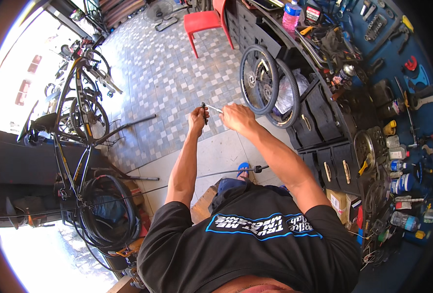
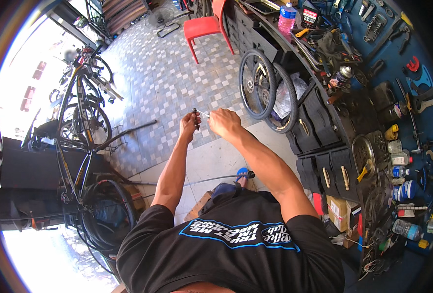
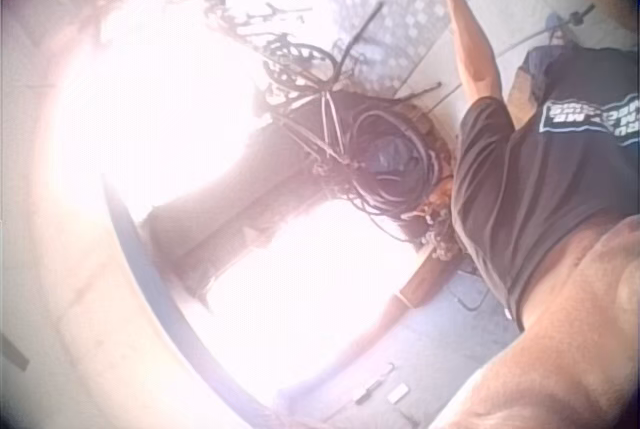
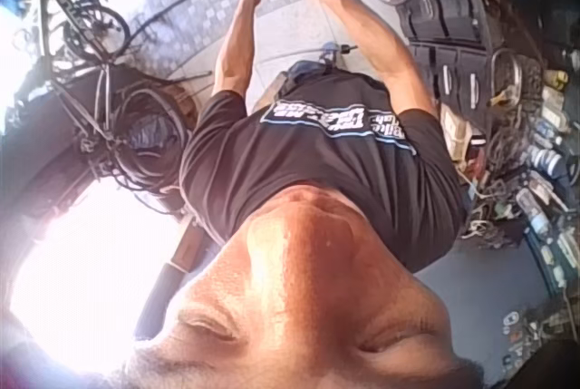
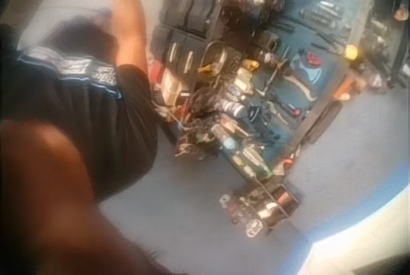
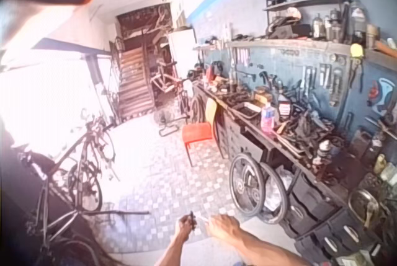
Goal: The person repeatedly scrubs small mechanical parts in a metal tray using a yellow-handled brush. They pick up each part, scrub it, and place it back in the tray. The person occasionally moves to the side to spray a part with a hose before returning to scrub it.
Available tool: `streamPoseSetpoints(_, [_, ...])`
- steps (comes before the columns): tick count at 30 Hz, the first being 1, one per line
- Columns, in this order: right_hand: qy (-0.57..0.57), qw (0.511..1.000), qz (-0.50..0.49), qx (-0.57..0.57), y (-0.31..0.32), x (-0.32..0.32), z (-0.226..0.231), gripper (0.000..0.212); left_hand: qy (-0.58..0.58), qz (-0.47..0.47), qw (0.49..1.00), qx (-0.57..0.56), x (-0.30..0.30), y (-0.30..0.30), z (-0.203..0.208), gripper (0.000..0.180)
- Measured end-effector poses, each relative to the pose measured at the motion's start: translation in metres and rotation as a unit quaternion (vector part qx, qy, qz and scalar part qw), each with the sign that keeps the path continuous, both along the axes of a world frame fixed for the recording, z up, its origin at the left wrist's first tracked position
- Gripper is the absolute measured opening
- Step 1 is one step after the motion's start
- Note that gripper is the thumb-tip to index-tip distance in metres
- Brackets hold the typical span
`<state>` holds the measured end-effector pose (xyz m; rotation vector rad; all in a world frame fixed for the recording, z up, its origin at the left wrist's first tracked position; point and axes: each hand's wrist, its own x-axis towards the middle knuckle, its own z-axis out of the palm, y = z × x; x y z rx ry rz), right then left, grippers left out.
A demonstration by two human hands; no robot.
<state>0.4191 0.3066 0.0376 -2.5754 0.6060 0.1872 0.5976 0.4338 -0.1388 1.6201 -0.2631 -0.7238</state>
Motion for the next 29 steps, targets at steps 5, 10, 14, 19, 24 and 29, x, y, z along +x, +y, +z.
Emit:
streamPoseSetpoints(5, [0.007,1.0,-0.012,-0.02,-0.002,-0.019,-0.002,0.033,0.096,0.022,0.994,-0.037,-0.012,-0.015,0.01,0.024])
streamPoseSetpoints(10, [0.016,0.999,-0.002,-0.036,-0.013,-0.047,-0.007,0.031,0.112,0.007,0.993,-0.034,-0.027,-0.035,0.016,0.024])
streamPoseSetpoints(14, [0.007,0.999,0.0,-0.051,-0.029,-0.077,-0.009,0.029,0.121,-0.004,0.992,-0.044,-0.05,-0.053,0.018,0.023])
streamPoseSetpoints(19, [0.027,0.999,-0.011,-0.029,-0.057,-0.125,-0.009,0.031,0.119,-0.009,0.992,-0.043,-0.091,-0.083,0.027,0.022])
streamPoseSetpoints(24, [0.009,0.995,-0.086,0.04,-0.096,-0.207,-0.006,0.038,0.169,0.002,0.983,-0.066,-0.155,-0.126,0.047,0.026])
streamPoseSetpoints(29, [-0.16,0.962,-0.187,0.115,-0.152,-0.315,-0.031,0.047,0.272,-0.05,0.952,-0.131,-0.214,-0.171,0.068,0.028])
